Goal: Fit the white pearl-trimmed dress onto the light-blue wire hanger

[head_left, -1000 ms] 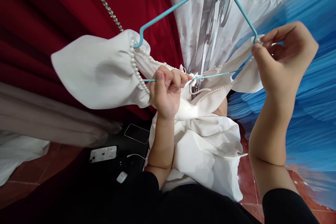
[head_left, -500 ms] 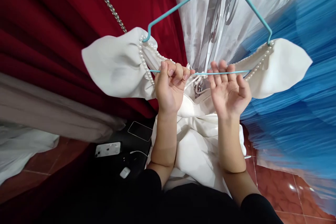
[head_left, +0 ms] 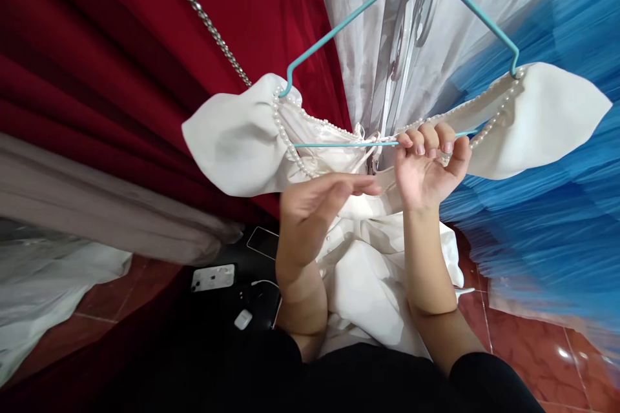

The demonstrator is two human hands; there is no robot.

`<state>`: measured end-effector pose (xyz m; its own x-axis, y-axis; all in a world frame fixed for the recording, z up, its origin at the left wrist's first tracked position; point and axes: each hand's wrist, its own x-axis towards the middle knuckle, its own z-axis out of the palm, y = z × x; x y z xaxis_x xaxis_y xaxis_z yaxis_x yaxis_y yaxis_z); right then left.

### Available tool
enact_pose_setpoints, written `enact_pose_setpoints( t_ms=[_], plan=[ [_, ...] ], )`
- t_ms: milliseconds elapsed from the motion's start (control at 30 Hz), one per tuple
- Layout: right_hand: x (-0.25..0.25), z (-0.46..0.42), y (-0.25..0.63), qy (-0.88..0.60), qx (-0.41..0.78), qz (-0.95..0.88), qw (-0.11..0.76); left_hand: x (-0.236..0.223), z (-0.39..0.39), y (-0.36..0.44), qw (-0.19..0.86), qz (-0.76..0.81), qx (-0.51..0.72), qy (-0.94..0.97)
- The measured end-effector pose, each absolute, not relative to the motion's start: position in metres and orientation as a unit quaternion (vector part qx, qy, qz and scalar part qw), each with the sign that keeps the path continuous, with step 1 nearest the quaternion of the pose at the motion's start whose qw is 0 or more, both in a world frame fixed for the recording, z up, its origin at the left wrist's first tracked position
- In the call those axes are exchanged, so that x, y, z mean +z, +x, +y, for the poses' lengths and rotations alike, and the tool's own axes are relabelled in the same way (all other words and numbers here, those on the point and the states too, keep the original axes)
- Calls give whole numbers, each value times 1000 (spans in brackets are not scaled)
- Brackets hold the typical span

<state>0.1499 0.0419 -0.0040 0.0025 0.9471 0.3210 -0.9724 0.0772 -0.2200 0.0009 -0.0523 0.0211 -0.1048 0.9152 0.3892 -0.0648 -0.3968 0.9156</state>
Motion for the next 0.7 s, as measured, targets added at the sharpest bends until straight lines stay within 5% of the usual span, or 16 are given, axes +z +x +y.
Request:
enact_pose_setpoints(
  t_ms=[100, 200, 700],
  plan=[
    [-5, 42, 150, 15, 671, -205, 712, 34, -42, -12, 102, 342, 757, 547],
    [-5, 43, 150, -13, 661, -215, 719, 36, -12, -30, -76, 340, 723, 597],
    [7, 37, 152, -135, 565, -347, 736, 39, 41, -102, -106, 419, 795, 426]
  ],
)
